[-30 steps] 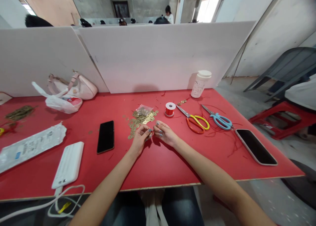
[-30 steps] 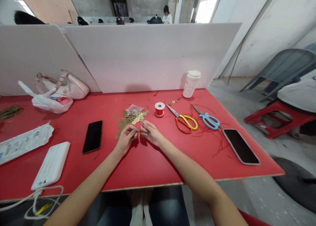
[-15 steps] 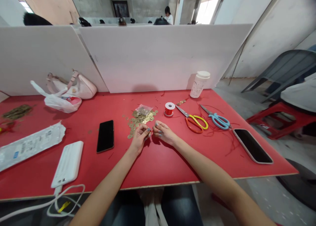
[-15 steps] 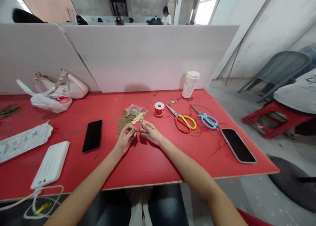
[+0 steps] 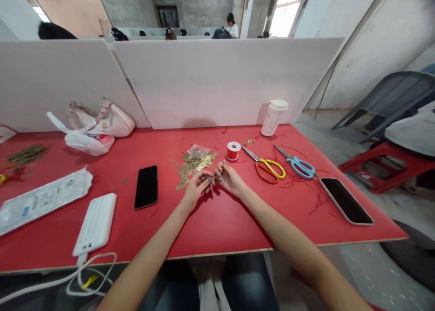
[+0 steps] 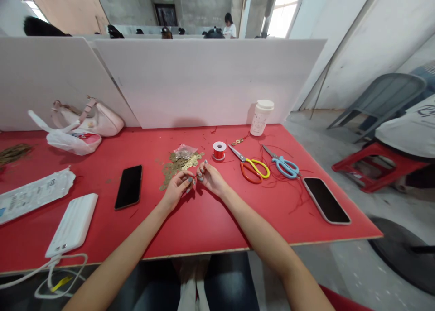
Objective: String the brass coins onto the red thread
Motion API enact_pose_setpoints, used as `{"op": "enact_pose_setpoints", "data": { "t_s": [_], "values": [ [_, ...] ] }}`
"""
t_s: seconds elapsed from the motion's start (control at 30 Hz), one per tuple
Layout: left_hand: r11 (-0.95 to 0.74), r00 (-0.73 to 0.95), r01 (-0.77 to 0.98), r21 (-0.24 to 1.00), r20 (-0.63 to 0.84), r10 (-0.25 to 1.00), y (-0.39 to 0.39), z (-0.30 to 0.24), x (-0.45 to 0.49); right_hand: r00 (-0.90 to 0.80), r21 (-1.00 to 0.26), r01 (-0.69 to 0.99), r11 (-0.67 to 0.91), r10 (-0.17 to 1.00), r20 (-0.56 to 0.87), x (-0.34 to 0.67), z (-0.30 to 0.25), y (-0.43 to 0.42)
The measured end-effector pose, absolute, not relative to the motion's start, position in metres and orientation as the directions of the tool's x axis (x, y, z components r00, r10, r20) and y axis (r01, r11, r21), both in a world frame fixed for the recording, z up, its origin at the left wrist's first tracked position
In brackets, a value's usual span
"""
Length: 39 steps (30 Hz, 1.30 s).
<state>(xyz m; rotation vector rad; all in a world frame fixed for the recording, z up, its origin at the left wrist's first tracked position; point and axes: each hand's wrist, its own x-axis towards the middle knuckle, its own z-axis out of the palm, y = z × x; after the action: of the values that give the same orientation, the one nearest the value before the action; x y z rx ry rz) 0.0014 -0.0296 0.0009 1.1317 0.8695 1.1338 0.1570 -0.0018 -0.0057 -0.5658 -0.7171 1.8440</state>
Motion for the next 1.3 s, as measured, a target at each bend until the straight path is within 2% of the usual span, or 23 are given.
{"op": "enact_pose_setpoints", "data": {
  "t_s": [0.13, 0.23, 0.33, 0.43, 0.53, 0.6, 0.77, 0.9, 1.0, 1.2, 1.3],
  "values": [
    [-0.043, 0.216, -0.114, 0.993, 0.067, 0.974, -0.027, 0.000, -0.002, -0.303, -0.693, -0.681, -0.237, 0.953, -0.029, 0.163, -0.009, 0.002],
    [-0.081, 0.181, -0.059, 0.995, 0.090, 0.979, -0.024, -0.001, -0.003, -0.256, -0.789, -0.606, -0.103, 0.964, 0.071, 0.168, -0.010, 0.003],
    [-0.105, 0.170, -0.042, 0.994, 0.111, 0.979, -0.022, -0.001, -0.004, -0.235, -0.945, -0.284, 0.160, 0.944, 0.230, 0.172, -0.009, 0.003],
    [-0.125, 0.175, -0.035, 0.992, 0.129, 0.976, -0.022, 0.000, -0.005, -0.261, -0.918, 0.038, 0.395, 0.891, 0.373, 0.174, -0.009, 0.002],
    [-0.130, 0.178, -0.032, 0.991, 0.134, 0.975, -0.023, 0.001, -0.004, -0.305, -0.873, 0.140, 0.468, 0.859, 0.412, 0.173, -0.012, 0.003],
    [-0.125, 0.179, -0.035, 0.992, 0.129, 0.975, -0.023, 0.001, -0.004, -0.336, -0.870, 0.140, 0.473, 0.849, 0.408, 0.171, -0.014, 0.003],
    [-0.126, 0.188, -0.071, 0.989, 0.137, 0.973, -0.024, 0.001, -0.003, -0.393, -0.917, -0.014, 0.399, 0.841, 0.372, 0.167, -0.019, 0.003],
    [-0.107, 0.207, -0.098, 0.989, 0.126, 0.970, -0.026, 0.002, -0.003, -0.406, -0.910, -0.005, 0.414, 0.831, 0.380, 0.167, -0.019, 0.004],
    [-0.082, 0.219, -0.105, 0.991, 0.104, 0.970, -0.026, 0.004, -0.003, -0.358, -0.917, -0.001, 0.399, 0.856, 0.373, 0.168, -0.018, 0.006],
    [-0.071, 0.223, -0.109, 0.992, 0.094, 0.970, -0.025, 0.005, -0.003, -0.312, -0.968, -0.204, 0.145, 0.928, 0.204, 0.169, -0.014, 0.006],
    [-0.064, 0.233, -0.081, 0.995, 0.082, 0.969, -0.026, 0.004, -0.002, -0.218, -0.962, -0.218, 0.167, 0.952, 0.214, 0.165, -0.010, 0.002]
  ]
}}
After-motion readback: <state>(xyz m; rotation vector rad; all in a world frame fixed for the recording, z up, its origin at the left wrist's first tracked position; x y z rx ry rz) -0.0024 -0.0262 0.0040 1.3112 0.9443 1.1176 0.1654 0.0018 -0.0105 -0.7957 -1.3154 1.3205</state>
